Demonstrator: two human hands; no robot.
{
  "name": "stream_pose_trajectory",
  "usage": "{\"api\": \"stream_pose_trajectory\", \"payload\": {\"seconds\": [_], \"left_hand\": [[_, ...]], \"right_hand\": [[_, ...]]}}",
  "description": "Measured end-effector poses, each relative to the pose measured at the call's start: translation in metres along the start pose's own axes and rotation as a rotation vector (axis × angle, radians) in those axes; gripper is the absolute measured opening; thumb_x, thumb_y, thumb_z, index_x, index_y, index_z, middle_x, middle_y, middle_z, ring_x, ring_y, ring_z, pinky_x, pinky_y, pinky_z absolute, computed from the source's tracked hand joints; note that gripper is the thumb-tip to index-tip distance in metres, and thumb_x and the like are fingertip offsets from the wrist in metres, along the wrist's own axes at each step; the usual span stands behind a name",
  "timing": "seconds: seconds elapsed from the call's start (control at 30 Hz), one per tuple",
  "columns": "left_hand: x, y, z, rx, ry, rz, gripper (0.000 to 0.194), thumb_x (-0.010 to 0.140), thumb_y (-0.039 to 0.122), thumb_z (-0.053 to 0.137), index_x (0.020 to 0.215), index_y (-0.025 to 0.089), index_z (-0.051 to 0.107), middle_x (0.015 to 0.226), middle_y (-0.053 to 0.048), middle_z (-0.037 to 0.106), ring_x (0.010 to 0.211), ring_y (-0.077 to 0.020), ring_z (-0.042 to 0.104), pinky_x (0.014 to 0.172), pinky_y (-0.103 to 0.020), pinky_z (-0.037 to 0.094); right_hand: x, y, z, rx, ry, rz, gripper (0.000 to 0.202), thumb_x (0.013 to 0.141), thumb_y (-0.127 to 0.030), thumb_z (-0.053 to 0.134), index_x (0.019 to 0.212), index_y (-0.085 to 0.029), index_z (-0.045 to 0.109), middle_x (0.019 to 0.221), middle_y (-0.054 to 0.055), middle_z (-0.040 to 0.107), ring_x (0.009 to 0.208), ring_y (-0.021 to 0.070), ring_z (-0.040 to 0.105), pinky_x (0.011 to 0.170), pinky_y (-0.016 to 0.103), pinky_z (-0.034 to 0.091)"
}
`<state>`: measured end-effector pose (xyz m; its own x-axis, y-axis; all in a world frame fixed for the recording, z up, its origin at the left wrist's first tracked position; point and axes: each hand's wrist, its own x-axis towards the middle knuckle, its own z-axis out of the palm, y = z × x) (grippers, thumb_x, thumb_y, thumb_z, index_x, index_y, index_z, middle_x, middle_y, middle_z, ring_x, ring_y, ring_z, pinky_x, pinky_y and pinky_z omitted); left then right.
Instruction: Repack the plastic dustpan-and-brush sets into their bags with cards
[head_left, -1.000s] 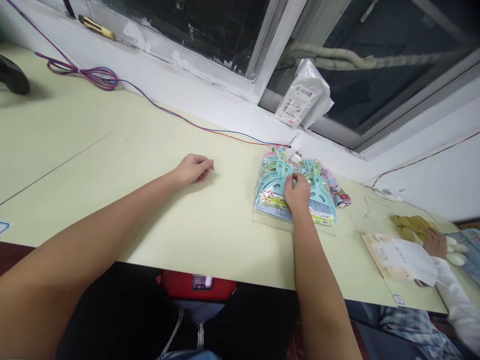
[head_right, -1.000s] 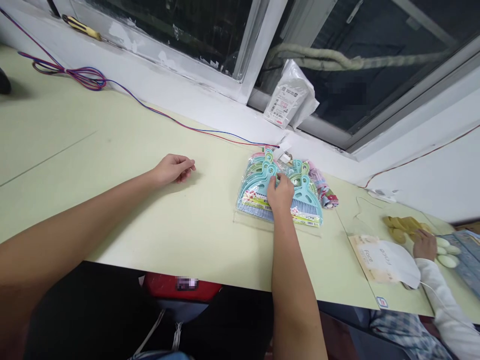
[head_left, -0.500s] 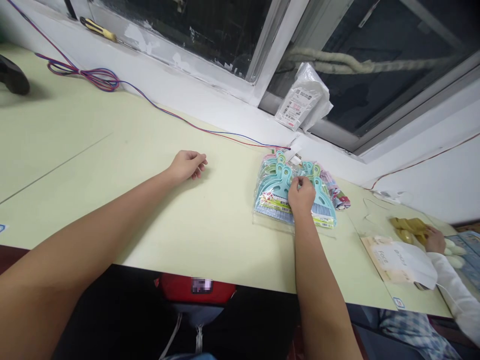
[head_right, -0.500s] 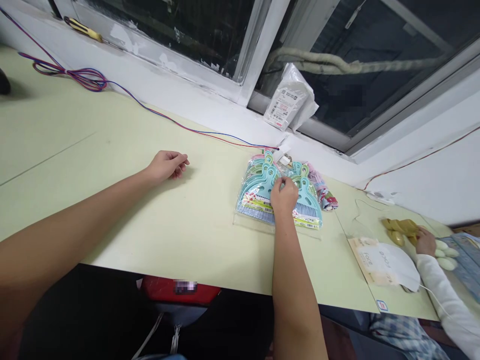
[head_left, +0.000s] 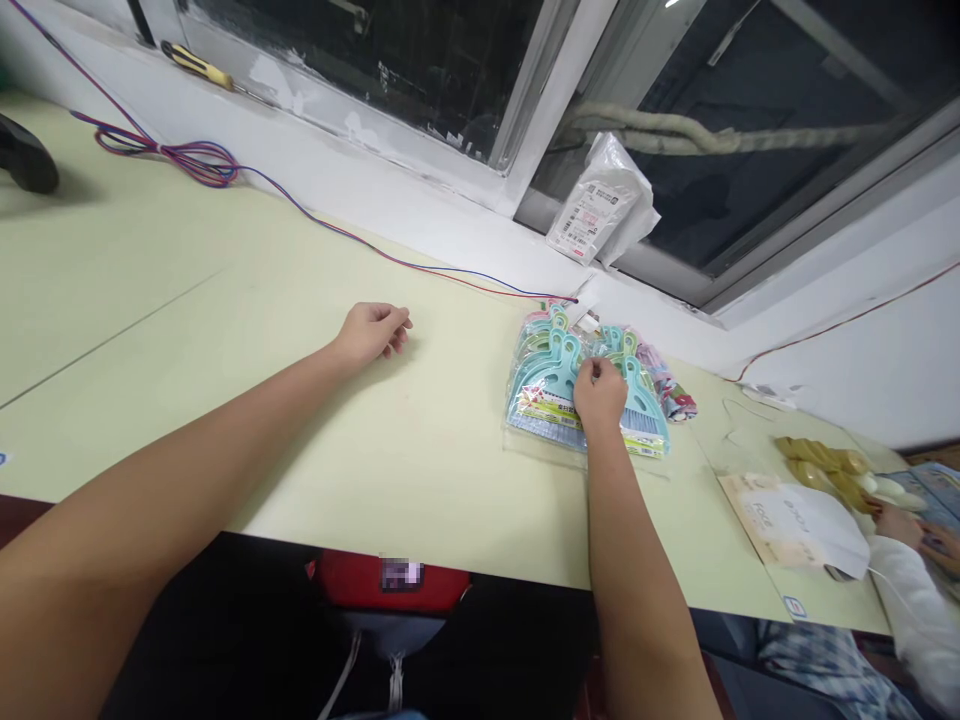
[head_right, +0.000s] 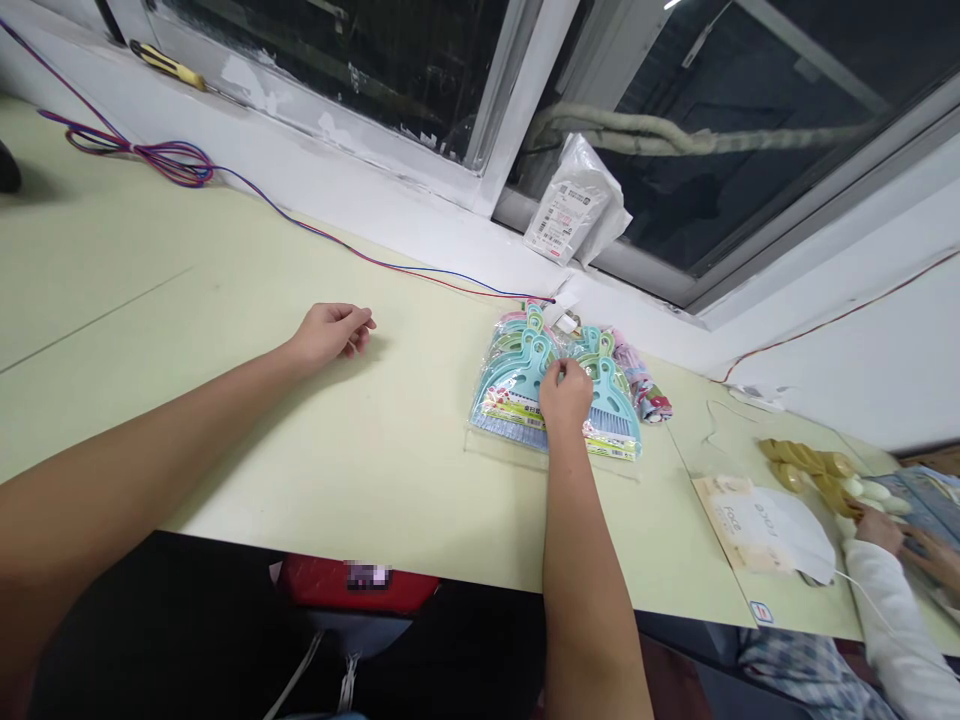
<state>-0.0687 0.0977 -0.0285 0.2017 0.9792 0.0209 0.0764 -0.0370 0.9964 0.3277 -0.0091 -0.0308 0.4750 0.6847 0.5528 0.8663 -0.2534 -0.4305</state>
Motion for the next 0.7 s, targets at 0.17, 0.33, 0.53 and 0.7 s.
{"api": "stream_pose_trajectory", "payload": {"seconds": [0.17,0.33,0.53,0.7], "left_hand": [[0.005,-0.003,-0.002,-0.093,0.131,0.108,0.026,0.092,0.041,0.059,0.089,0.017,0.068,0.087,-0.01,0.07,0.075,-0.0173,0.067,0.058,-0.026,0.054],[0.004,-0.001,-0.002,-0.124,0.109,0.071,0.023,0.09,0.039,0.059,0.089,0.017,0.067,0.089,-0.009,0.07,0.064,-0.0151,0.065,0.053,-0.027,0.052],[0.005,-0.002,-0.001,-0.113,0.08,0.081,0.02,0.087,0.036,0.061,0.085,0.017,0.066,0.083,-0.008,0.069,0.058,-0.0143,0.063,0.049,-0.026,0.049],[0.005,-0.003,0.001,-0.104,0.079,0.085,0.019,0.086,0.034,0.061,0.084,0.016,0.067,0.082,-0.008,0.069,0.058,-0.0147,0.063,0.049,-0.026,0.049]], "right_hand": [[0.002,0.003,-0.001,0.002,0.023,0.002,0.035,0.093,-0.039,0.044,0.1,-0.018,0.072,0.095,0.012,0.074,0.09,0.0276,0.061,0.086,0.04,0.045],[0.0,-0.001,-0.001,-0.004,-0.015,0.025,0.038,0.095,-0.044,0.045,0.104,-0.019,0.072,0.097,0.012,0.075,0.093,0.0292,0.063,0.088,0.042,0.045],[-0.005,-0.012,0.001,-0.022,-0.056,-0.044,0.04,0.094,-0.044,0.049,0.118,-0.018,0.068,0.103,0.011,0.077,0.104,0.0315,0.064,0.1,0.047,0.041],[-0.005,-0.013,0.003,-0.017,-0.083,-0.043,0.041,0.094,-0.04,0.046,0.118,-0.016,0.068,0.104,0.013,0.076,0.101,0.0309,0.065,0.098,0.047,0.042]]}}
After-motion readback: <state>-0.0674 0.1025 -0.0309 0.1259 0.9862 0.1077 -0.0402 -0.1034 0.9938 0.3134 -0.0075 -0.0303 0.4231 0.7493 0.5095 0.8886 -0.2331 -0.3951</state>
